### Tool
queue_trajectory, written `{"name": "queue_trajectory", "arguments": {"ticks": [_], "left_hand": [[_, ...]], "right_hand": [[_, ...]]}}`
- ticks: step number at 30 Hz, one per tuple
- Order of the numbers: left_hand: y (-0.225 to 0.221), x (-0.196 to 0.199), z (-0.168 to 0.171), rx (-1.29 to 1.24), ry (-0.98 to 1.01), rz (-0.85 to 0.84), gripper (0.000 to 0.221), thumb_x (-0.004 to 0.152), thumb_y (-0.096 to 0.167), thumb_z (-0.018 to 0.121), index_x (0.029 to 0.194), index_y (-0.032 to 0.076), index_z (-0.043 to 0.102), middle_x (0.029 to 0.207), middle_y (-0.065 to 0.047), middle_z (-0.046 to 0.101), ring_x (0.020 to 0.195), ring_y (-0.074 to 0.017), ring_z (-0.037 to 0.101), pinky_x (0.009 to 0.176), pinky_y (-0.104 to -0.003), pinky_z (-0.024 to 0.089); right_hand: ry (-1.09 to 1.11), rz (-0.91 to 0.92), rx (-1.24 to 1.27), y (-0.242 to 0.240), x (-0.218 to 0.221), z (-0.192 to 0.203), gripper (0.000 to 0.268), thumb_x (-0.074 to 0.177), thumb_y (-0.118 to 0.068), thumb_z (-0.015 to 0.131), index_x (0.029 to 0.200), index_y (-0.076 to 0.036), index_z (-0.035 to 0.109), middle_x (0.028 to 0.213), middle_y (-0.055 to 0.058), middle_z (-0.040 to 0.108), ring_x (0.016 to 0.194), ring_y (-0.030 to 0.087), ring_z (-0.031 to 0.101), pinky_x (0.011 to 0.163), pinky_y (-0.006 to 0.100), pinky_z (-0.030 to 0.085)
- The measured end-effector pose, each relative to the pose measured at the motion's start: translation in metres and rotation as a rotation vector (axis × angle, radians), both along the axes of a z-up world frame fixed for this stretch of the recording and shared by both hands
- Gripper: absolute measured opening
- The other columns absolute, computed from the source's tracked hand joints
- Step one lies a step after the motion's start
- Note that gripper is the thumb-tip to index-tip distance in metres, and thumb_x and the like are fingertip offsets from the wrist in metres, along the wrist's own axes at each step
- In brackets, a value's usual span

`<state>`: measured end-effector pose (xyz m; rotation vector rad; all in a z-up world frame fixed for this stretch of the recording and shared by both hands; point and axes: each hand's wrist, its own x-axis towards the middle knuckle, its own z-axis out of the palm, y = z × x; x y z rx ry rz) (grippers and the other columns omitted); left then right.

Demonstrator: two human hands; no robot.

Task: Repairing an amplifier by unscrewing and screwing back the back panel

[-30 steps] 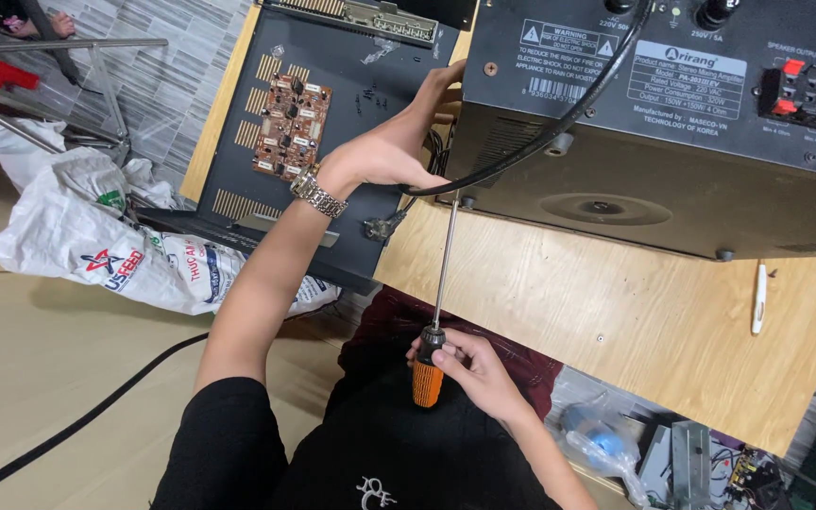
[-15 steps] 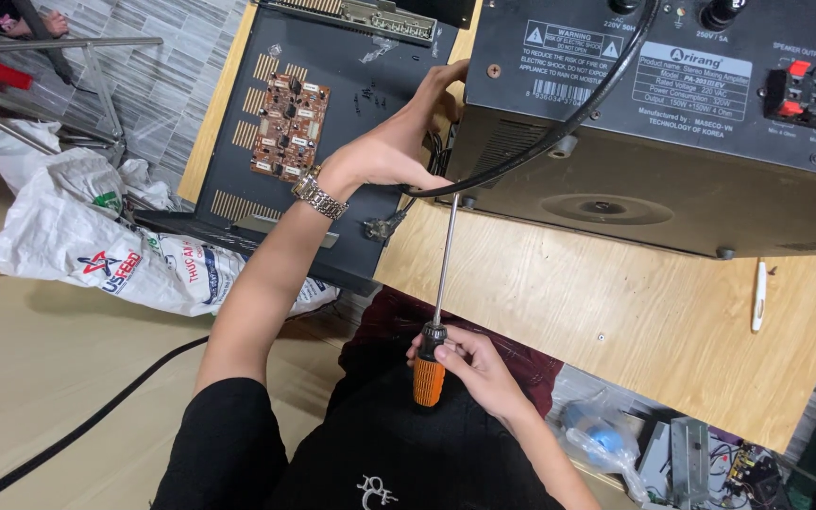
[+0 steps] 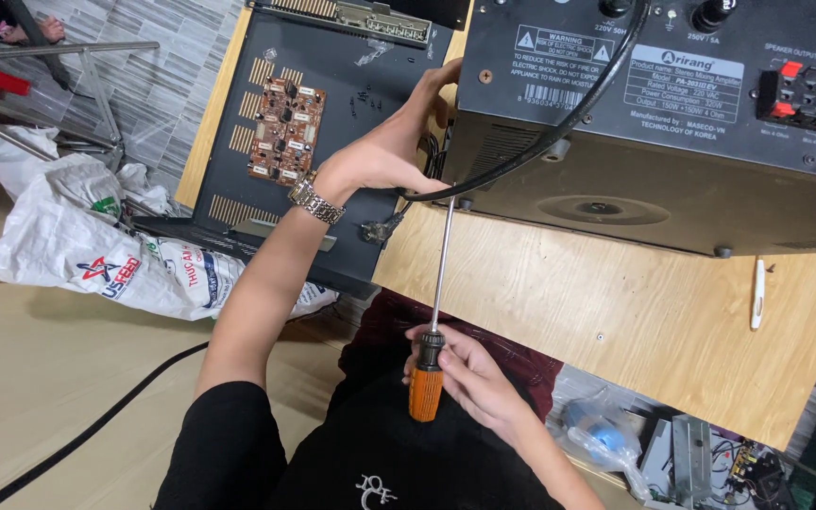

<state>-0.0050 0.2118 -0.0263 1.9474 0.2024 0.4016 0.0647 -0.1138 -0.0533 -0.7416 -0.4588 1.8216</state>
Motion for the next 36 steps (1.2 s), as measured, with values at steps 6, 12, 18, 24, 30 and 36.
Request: {"name": "queue_trajectory", "arguments": {"ticks": [6,12,18,24,30,36], "left_hand": [[-0.002,0.001,0.003,0.008,0.001,0.009,0.114,0.087,0.023,0.09,0.164,0.019,0.006,0.153,-0.009,0.029,0.113,-0.0222,0.046,0.091,-0.033,0.047],[-0.002,0.001,0.003,0.059,0.014,0.02,0.114,0.087,0.027,0.09,0.162,0.017,0.006,0.149,-0.009,0.028,0.109,-0.022,0.046,0.095,-0.034,0.047],[-0.004,0.001,0.012,-0.02,0.052,-0.025,0.112,0.092,0.019,0.088,0.163,0.021,0.001,0.133,-0.014,0.036,0.107,-0.0246,0.048,0.079,-0.038,0.057],[-0.002,0.007,0.004,-0.132,0.368,0.121,0.143,0.07,0.034,0.092,0.158,0.001,-0.015,0.172,-0.019,-0.001,0.158,-0.0289,0.009,0.125,-0.041,0.022],[-0.007,0.009,0.022,-0.118,0.28,0.092,0.133,0.072,0.02,0.09,0.161,0.014,-0.009,0.17,-0.016,0.017,0.156,-0.0276,0.022,0.124,-0.043,0.025],[-0.011,0.011,0.022,-0.139,0.338,0.126,0.123,0.065,0.012,0.086,0.161,0.007,0.009,0.16,-0.012,0.037,0.142,-0.0176,0.036,0.12,-0.034,0.029]], "right_hand": [[0.314,-0.144,-0.097,-0.003,-0.01,0.007,0.029,0.103,-0.017,0.06,0.119,0.007,0.054,0.118,0.024,0.064,0.109,0.035,0.068,0.107,0.05,0.053],[0.311,-0.167,-0.178,-0.004,-0.013,0.014,0.041,0.101,-0.029,0.05,0.121,0.006,0.057,0.114,0.017,0.059,0.099,0.025,0.056,0.086,0.039,0.049],[0.393,-0.29,-0.127,-0.006,-0.023,0.0,0.032,0.099,-0.008,0.065,0.125,-0.005,0.046,0.103,0.011,0.045,0.089,0.021,0.054,0.074,0.03,0.049],[0.275,-0.313,-0.137,-0.007,-0.024,0.001,0.035,0.098,-0.024,0.066,0.113,0.006,0.057,0.106,0.014,0.064,0.091,0.02,0.067,0.087,0.032,0.058],[0.363,-0.224,-0.202,-0.004,-0.024,0.011,0.051,0.108,-0.03,0.041,0.138,0.01,0.05,0.098,0.015,0.059,0.085,0.024,0.059,0.086,0.035,0.054],[0.497,-0.278,-0.102,0.0,-0.032,0.006,0.037,0.102,-0.027,0.06,0.127,-0.002,0.048,0.099,0.008,0.045,0.089,0.015,0.049,0.074,0.027,0.044]]}}
